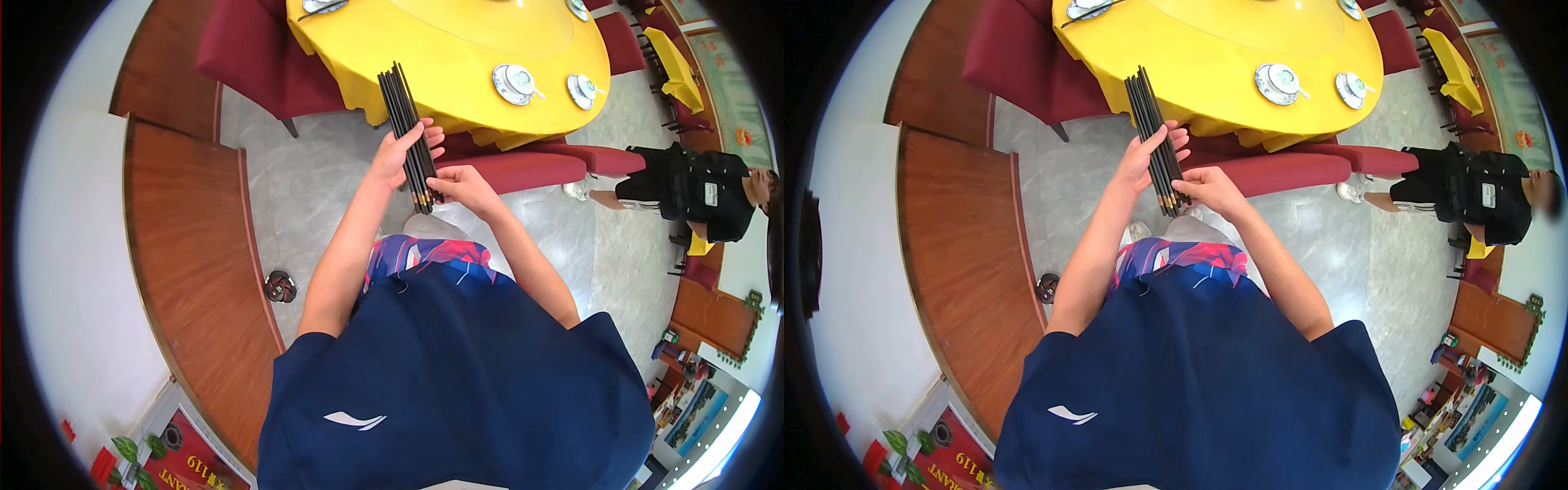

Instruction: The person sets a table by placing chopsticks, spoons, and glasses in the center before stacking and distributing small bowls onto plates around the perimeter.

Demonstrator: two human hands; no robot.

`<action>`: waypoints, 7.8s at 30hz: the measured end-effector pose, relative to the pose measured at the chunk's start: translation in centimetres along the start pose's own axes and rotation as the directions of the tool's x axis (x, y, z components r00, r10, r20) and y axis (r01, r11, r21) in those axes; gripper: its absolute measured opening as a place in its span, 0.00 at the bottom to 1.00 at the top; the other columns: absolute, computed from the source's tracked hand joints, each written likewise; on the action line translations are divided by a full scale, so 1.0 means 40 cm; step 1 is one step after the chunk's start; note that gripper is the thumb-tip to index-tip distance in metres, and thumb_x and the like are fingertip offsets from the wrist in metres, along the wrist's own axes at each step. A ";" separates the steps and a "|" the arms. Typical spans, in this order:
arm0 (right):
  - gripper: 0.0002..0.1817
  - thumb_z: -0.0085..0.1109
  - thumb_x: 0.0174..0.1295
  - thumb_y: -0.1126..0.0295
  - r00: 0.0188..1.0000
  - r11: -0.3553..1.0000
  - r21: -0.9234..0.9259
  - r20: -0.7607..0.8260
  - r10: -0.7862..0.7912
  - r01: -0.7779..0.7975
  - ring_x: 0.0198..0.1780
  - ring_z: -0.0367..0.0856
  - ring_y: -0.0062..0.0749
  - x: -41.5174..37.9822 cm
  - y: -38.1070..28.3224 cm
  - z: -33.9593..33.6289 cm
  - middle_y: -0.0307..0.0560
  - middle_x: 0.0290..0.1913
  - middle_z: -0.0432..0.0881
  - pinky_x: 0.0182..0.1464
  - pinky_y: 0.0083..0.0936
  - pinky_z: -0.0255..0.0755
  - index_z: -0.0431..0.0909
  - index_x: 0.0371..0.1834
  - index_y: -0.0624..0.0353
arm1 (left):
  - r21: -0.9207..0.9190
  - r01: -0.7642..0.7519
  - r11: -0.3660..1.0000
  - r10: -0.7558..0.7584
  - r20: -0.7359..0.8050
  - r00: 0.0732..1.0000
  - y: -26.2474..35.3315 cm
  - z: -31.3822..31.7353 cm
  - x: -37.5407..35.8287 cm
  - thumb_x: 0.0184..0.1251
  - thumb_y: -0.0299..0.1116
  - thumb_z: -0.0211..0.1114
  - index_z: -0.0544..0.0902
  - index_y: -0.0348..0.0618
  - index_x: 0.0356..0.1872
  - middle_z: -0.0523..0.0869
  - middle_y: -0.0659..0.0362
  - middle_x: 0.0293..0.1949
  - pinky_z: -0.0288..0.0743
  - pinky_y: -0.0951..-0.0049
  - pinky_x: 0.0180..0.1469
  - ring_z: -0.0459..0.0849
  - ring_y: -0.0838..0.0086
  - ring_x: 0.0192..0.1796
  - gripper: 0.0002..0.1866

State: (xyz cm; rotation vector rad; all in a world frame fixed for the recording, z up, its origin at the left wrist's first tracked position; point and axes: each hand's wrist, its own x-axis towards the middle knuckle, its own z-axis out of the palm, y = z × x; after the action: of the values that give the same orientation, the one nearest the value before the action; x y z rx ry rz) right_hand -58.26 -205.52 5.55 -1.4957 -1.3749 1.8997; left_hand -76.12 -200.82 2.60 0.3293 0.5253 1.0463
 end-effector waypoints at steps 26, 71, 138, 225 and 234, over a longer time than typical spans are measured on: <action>0.27 0.45 0.75 0.56 0.913 0.975 0.165 0.356 -0.199 0.148 0.56 0.81 0.40 0.638 -0.419 -0.184 0.61 0.57 0.79 0.59 0.34 0.74 0.70 0.65 0.68 | 0.172 0.434 0.884 -0.421 -0.106 0.901 0.221 -0.014 0.199 0.74 0.40 0.59 0.72 0.50 0.40 0.71 0.66 0.21 0.69 0.75 0.26 0.71 0.79 0.21 0.08; 0.25 0.47 0.74 0.54 0.894 0.232 0.916 -0.379 0.238 0.327 0.58 0.78 0.40 1.309 -0.385 0.384 0.57 0.60 0.77 0.57 0.32 0.75 0.68 0.64 0.63 | -0.037 0.491 0.870 -0.492 -0.054 0.869 1.180 -0.657 0.389 0.77 0.41 0.52 0.73 0.38 0.63 0.78 0.49 0.62 0.74 0.51 0.64 0.78 0.62 0.63 0.22; 0.22 0.58 0.69 0.59 0.819 0.639 0.703 -0.541 0.193 0.313 0.39 0.79 0.18 1.347 -0.799 0.661 0.39 0.40 0.84 0.46 0.21 0.78 0.75 0.59 0.64 | 0.544 0.733 0.408 -0.872 -0.007 0.490 1.406 -0.605 0.859 0.73 0.34 0.61 0.74 0.41 0.47 0.81 0.44 0.54 0.82 0.54 0.57 0.83 0.60 0.56 0.10; 0.22 0.59 0.68 0.59 0.305 0.149 0.689 -0.491 0.816 0.709 0.55 0.78 0.41 2.944 -1.264 0.033 0.54 0.54 0.78 0.51 0.36 0.75 0.71 0.58 0.60 | 0.340 0.830 0.443 -0.886 0.021 0.464 2.597 -0.917 2.268 0.70 0.29 0.53 0.70 0.38 0.62 0.79 0.48 0.60 0.68 0.49 0.69 0.77 0.59 0.63 0.20; 0.13 0.59 0.69 0.61 0.334 0.144 0.618 -0.589 0.735 0.773 0.45 0.82 0.30 2.956 -1.242 0.010 0.43 0.43 0.83 0.45 0.28 0.74 0.75 0.48 0.57 | 0.446 0.777 0.444 -0.858 -0.040 0.513 2.500 -0.856 2.301 0.71 0.32 0.54 0.66 0.37 0.66 0.75 0.45 0.63 0.68 0.50 0.69 0.74 0.57 0.66 0.24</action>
State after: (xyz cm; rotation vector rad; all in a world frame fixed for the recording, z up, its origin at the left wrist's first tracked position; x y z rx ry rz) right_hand -116.68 -93.41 -16.03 -1.1459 0.6495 0.7456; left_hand -131.88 -72.26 0.52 0.4721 0.6306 -0.1003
